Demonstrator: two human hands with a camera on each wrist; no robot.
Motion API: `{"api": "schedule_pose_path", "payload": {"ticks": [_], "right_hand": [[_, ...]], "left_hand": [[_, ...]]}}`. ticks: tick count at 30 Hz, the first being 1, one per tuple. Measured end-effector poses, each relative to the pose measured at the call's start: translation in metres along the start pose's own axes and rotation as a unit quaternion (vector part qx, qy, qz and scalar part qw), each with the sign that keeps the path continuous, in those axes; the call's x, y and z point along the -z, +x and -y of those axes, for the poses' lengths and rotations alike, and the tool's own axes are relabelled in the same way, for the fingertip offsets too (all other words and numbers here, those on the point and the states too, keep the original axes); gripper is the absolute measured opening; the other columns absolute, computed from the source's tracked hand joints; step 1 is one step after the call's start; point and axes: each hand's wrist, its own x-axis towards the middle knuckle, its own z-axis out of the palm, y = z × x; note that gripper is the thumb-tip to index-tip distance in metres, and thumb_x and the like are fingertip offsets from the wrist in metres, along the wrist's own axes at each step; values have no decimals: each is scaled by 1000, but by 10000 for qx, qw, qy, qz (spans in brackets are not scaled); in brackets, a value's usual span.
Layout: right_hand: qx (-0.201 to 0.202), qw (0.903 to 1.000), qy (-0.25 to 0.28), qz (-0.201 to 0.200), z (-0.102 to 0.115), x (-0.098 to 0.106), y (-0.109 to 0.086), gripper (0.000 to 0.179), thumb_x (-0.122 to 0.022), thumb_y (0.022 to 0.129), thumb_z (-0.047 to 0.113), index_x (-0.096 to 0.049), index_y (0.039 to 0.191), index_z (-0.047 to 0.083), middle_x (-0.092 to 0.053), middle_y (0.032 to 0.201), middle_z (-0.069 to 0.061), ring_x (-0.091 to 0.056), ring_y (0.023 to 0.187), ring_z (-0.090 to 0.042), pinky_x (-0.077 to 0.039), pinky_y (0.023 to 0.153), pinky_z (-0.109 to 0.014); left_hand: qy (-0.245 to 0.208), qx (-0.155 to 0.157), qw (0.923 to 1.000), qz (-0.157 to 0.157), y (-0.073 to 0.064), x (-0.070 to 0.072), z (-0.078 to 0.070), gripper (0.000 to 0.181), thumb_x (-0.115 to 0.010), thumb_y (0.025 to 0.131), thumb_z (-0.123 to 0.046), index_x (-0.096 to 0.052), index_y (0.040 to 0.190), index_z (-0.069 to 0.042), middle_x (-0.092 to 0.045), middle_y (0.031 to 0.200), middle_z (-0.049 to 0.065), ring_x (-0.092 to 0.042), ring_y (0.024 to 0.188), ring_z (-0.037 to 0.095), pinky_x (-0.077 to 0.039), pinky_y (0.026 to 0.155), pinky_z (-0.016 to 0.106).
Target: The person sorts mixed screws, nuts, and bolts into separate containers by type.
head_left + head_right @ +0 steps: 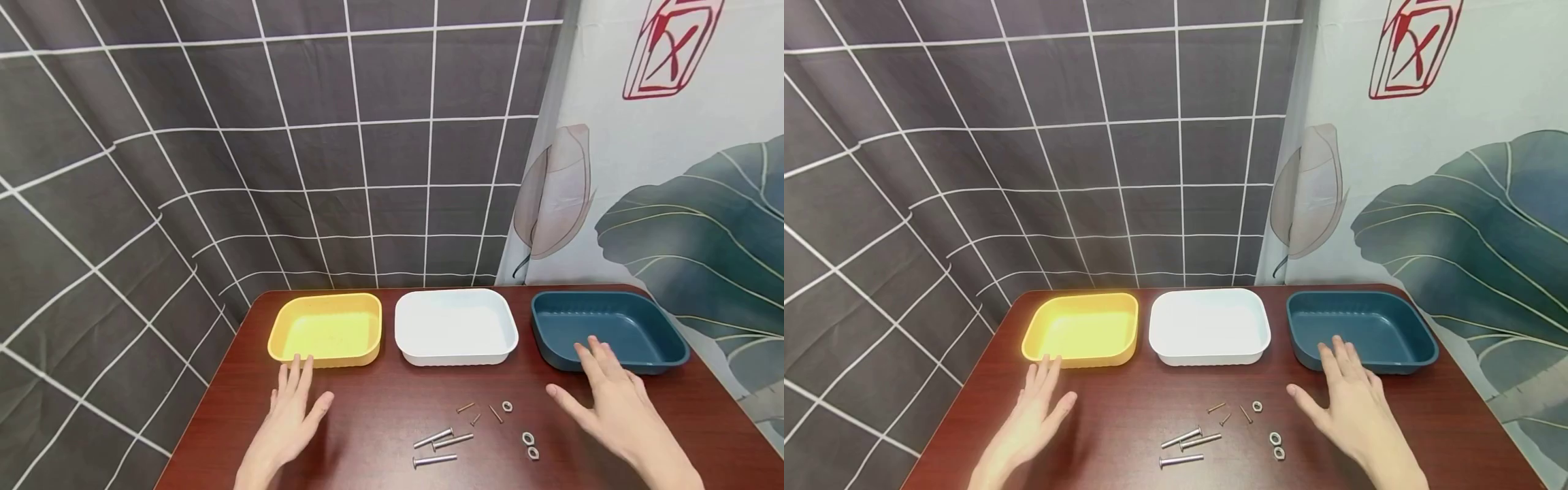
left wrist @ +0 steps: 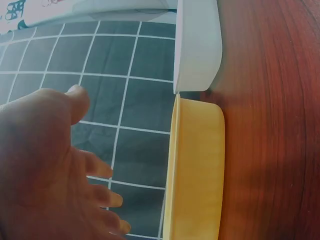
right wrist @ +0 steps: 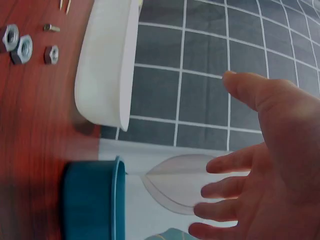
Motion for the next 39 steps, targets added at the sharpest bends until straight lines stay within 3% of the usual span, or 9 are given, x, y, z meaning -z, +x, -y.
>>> {"api": "schedule_pose_path", "payload": {"ticks": [5,10,14,19,23,26,29,34,39], "right_hand": [[255,9996,63,-76,11,-5,0,72,-78,86,36,-52,133,-13,-54,130,-35,-56,113,-52,-49,89,-72],[538,9976,382,-186,24,-16,-3,55,-81,83,22,-62,125,-8,-67,114,-25,-66,98,-40,-58,81,-61],[838,9946,458,-418,32,-26,-5,47,-84,79,16,-67,118,-4,-71,105,-15,-69,92,-30,-62,76,-53],[992,9924,571,-443,40,-34,-7,42,-85,77,14,-70,113,0,-72,100,-7,-69,84,-21,-63,69,-43],[1045,9911,673,-469,44,-40,-8,38,-86,77,14,-71,111,3,-72,99,-4,-69,80,-16,-64,66,-35],[1107,9900,710,-501,45,-44,-9,37,-86,77,13,-71,110,4,-72,99,-4,-69,78,-15,-63,65,-32],[1182,9886,764,-534,47,-48,-9,37,-86,76,11,-71,109,4,-72,99,-3,-68,77,-14,-63,64,-30],[1354,9844,948,-610,50,-55,-11,36,-86,73,6,-71,106,7,-72,94,1,-67,73,-8,-61,60,-25],[1334,9841,1141,-262,53,-60,-13,34,-84,77,7,-70,108,6,-72,95,-1,-67,74,-10,-62,62,-26]], "left_hand": [[-177,-57,9985,-506,4,2,7,67,-58,102,-28,-32,150,11,-32,151,34,-32,137,52,-37,104,73],[-655,210,9894,-1280,9,1,18,55,-61,99,-15,-42,144,12,-52,134,35,-60,114,47,-52,96,61],[-1585,964,9709,-1514,14,-1,27,51,-58,101,-11,-43,144,10,-51,135,35,-63,108,46,-64,78,47],[-2530,1643,9407,-1551,17,0,35,51,-55,102,-8,-40,148,6,-50,137,35,-62,110,47,-65,64,29],[-2951,1867,9245,-1530,18,1,39,53,-54,102,-6,-37,151,4,-49,136,36,-65,105,43,-65,64,31],[-3171,1965,9140,-1592,19,2,41,52,-55,102,-5,-39,150,5,-51,135,36,-70,98,30,-65,64,31],[-3235,2034,9066,-1790,22,0,44,45,-55,101,-5,-47,144,7,-55,131,34,-71,92,19,-65,63,29],[-3241,2206,8947,-2140,27,-4,51,40,-55,100,-5,-55,138,8,-61,122,33,-72,87,17,-64,62,27],[-3403,2321,8797,-2376,33,-6,59,39,-54,101,-5,-55,137,9,-60,118,35,-69,79,6,-64,62,27]]}}
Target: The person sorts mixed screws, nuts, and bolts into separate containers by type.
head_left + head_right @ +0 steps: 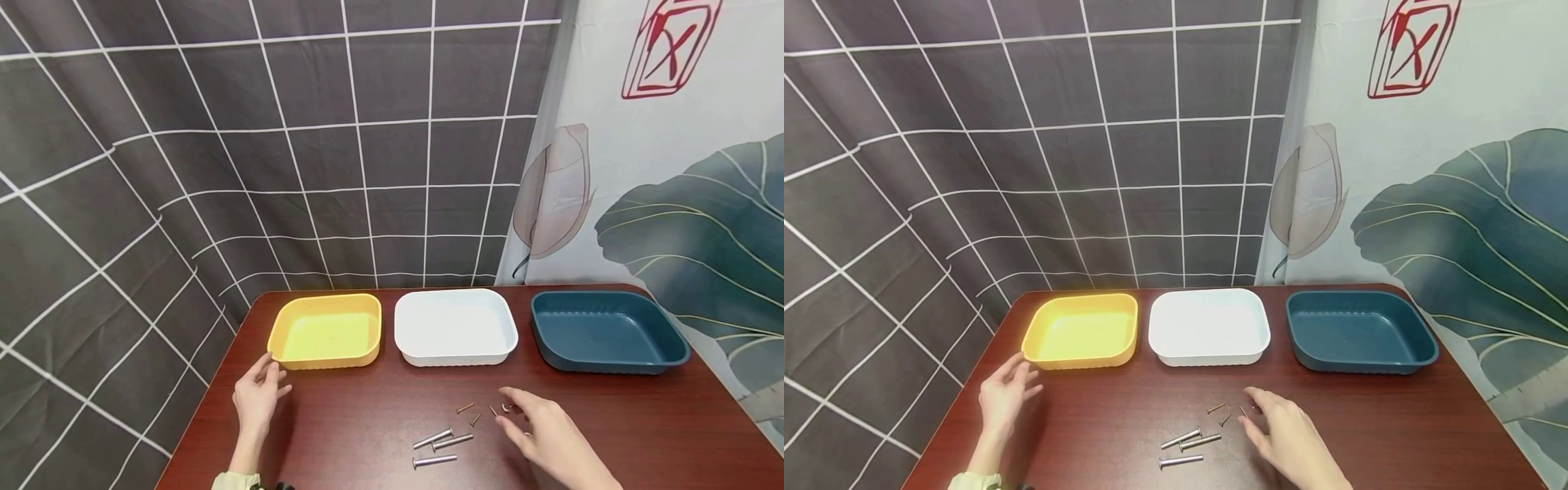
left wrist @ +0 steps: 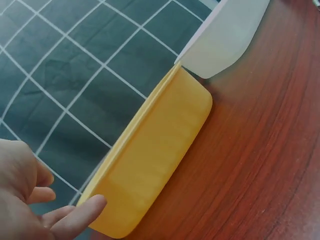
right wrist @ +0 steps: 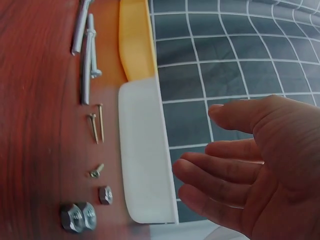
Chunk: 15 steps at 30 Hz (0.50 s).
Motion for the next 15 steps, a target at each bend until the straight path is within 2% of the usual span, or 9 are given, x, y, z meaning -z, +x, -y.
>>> {"api": "schedule_pose_path", "payload": {"ticks": [6,11,15], "right_hand": [[-335,9979,217,519,5,-1,-2,32,-81,83,12,-70,112,5,-72,103,-6,-69,78,-13,-63,65,-26],[-304,9980,159,534,6,-2,-4,32,-81,83,12,-70,112,5,-71,101,-4,-67,79,-10,-62,65,-26],[-272,9978,229,562,6,-4,-4,31,-80,84,12,-69,112,6,-71,100,-2,-66,79,-9,-62,65,-27]], "left_hand": [[-286,363,9987,-219,12,-1,4,39,-57,100,-5,-56,138,7,-60,119,32,-68,75,3,-64,61,24],[-462,686,9963,-214,21,1,5,42,-56,101,-5,-52,141,7,-57,124,32,-68,75,4,-64,62,26],[-532,781,9953,-198,27,0,4,45,-55,100,-5,-48,143,7,-54,127,34,-67,73,3,-64,63,25]]}}
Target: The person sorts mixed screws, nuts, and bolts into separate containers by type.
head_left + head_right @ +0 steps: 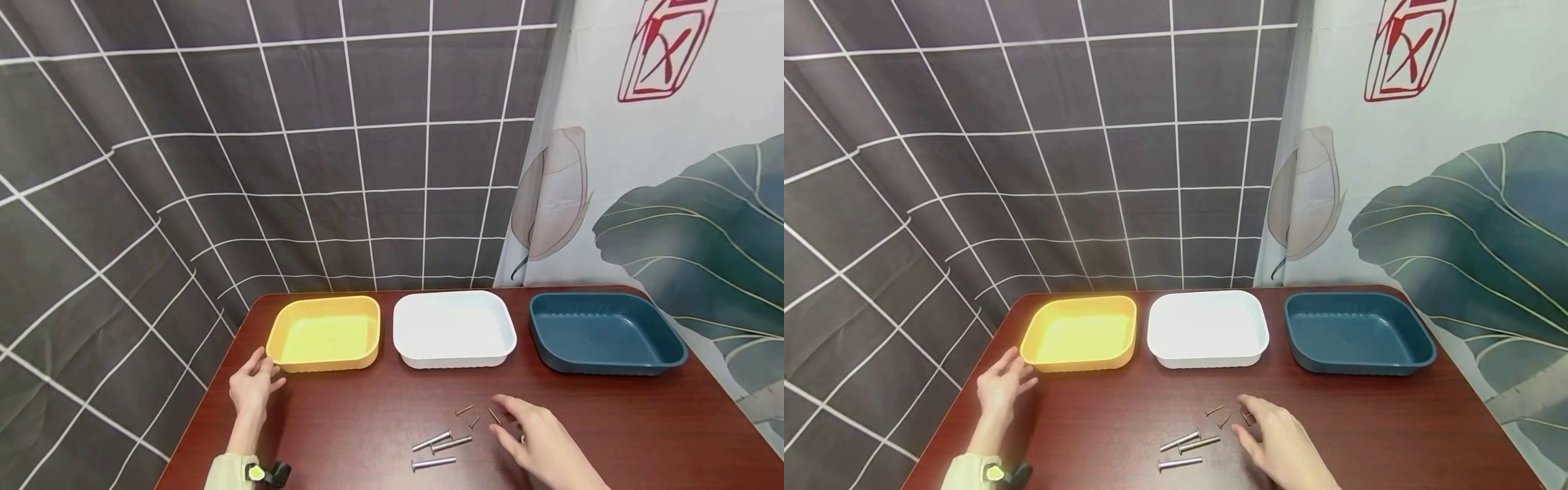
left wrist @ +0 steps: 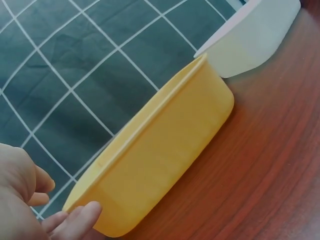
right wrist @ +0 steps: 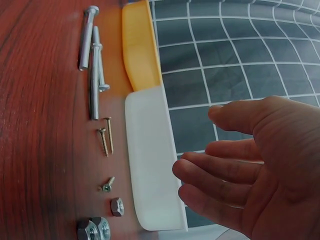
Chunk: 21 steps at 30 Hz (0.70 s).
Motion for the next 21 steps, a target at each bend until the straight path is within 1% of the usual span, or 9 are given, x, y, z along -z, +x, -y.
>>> {"api": "schedule_pose_path", "payload": {"ticks": [6,9,11,14,16,19,21], "right_hand": [[62,9996,239,135,0,-3,1,32,-79,85,11,-68,114,3,-71,102,-4,-67,80,-10,-63,67,-29],[55,9993,296,223,0,-5,2,33,-79,85,11,-68,114,1,-71,103,-7,-67,80,-10,-63,66,-29],[152,9992,300,215,0,-9,3,33,-79,84,9,-68,114,0,-71,103,-7,-66,80,-10,-63,65,-29],[494,9984,288,14,0,-18,3,32,-79,82,6,-69,112,0,-70,97,-3,-62,80,-5,-60,62,-24],[831,9958,336,-178,-1,-26,3,33,-80,79,2,-69,110,1,-69,93,0,-60,79,-4,-58,60,-23],[1245,9904,481,-373,-2,-38,4,36,-81,76,-3,-68,109,2,-66,90,1,-60,77,-4,-57,59,-21],[1416,9875,530,-443,-2,-45,4,39,-81,74,-4,-68,109,3,-66,92,-1,-61,78,-6,-57,60,-19]], "left_hand": [[-17,154,9999,-35,7,-2,-1,49,-57,100,-7,-45,146,7,-53,126,33,-66,71,2,-64,61,25],[-43,229,9997,-33,11,-2,1,50,-57,100,-7,-43,147,7,-52,129,34,-66,71,2,-64,62,26],[-65,278,9996,-38,13,-2,3,50,-57,100,-7,-43,147,7,-51,130,34,-66,71,1,-64,62,26],[-135,402,9991,-14,16,-2,5,51,-57,101,-8,-43,148,6,-49,134,35,-66,72,1,-64,63,26],[-158,487,9987,9,18,-1,6,51,-56,101,-9,-42,148,5,-48,136,35,-66,71,1,-64,64,26],[-232,605,9979,81,19,-2,6,52,-55,101,-8,-40,150,4,-47,138,36,-65,71,0,-64,65,25],[-285,662,9973,127,20,-4,6,52,-53,101,-6,-39,150,3,-46,138,36,-64,69,0,-64,66,25]]}}
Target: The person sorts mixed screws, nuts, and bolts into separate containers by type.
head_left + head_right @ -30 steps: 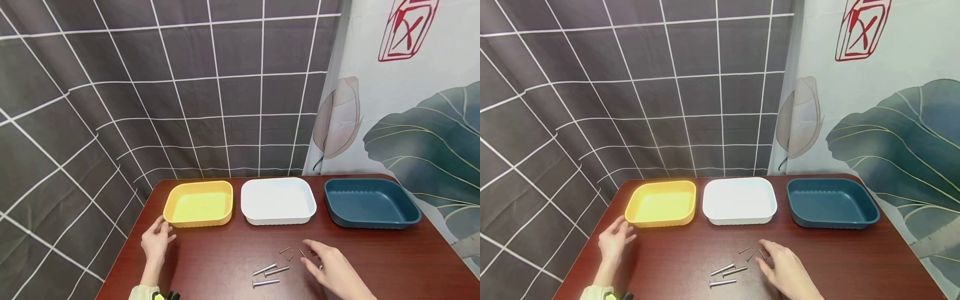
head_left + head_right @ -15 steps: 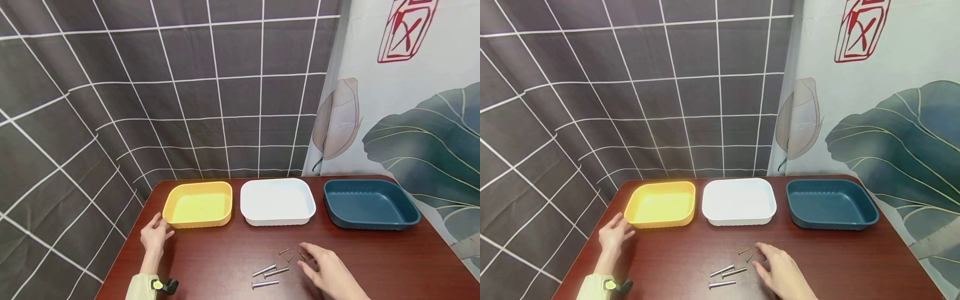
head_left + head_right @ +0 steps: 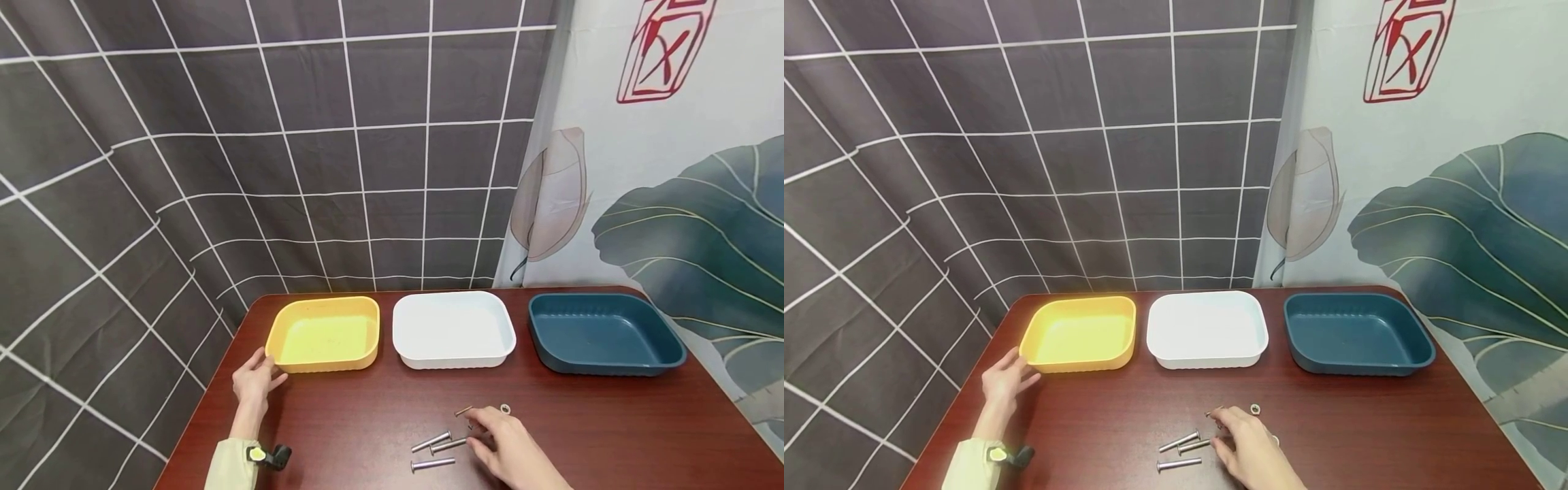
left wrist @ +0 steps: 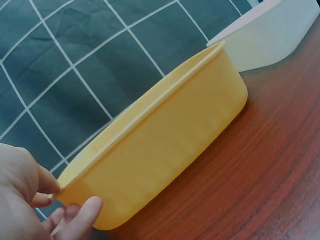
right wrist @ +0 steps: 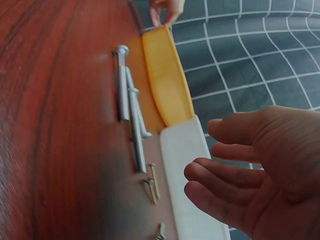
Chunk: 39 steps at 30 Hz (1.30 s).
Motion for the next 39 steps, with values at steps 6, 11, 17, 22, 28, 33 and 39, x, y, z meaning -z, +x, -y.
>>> {"api": "schedule_pose_path", "payload": {"ticks": [6,11,17,22,28,33,39], "right_hand": [[258,9994,-207,-127,-1,-15,0,41,-84,69,-4,-68,106,4,-66,97,-3,-61,83,-11,-54,66,-16],[346,9993,-126,-90,1,-23,1,42,-86,67,-4,-68,104,6,-63,100,0,-60,85,-11,-55,66,-21],[248,9996,-56,122,3,-32,0,36,-86,71,0,-68,101,8,-60,95,2,-57,80,-10,-53,62,-23],[189,9994,1,279,3,-36,0,32,-84,72,-1,-68,98,9,-60,93,3,-57,79,-10,-52,61,-22],[225,9993,128,287,3,-40,0,33,-83,70,-3,-68,96,11,-58,91,6,-54,76,-6,-47,60,-15],[93,9992,119,358,4,-42,0,33,-83,70,-2,-69,96,12,-55,89,8,-50,74,-2,-45,58,-15],[-73,9990,127,420,4,-44,0,31,-83,69,-1,-68,93,13,-49,84,13,-45,72,1,-41,56,-12]], "left_hand": [[-233,48,9997,14,1,-4,-2,53,-51,98,1,-39,150,5,-46,134,31,-62,64,2,-64,66,24],[-377,3,9993,-51,3,-5,-2,52,-52,97,3,-40,148,7,-48,131,29,-63,62,3,-63,67,22],[-490,29,9988,-65,2,-4,-3,52,-52,96,6,-41,146,9,-58,98,14,-63,60,5,-63,67,21],[-496,22,9988,-52,2,-3,-2,52,-53,95,7,-42,146,9,-58,88,6,-63,60,6,-63,68,22],[-571,20,9984,-7,3,-3,-1,52,-51,97,6,-40,147,9,-56,83,4,-63,60,5,-63,68,21],[-587,55,9983,26,3,-2,-1,53,-52,97,5,-39,148,8,-55,82,5,-65,58,5,-63,68,21],[-612,79,9981,58,4,-1,0,54,-51,97,5,-38,149,7,-55,82,5,-65,58,5,-63,68,20]]}}
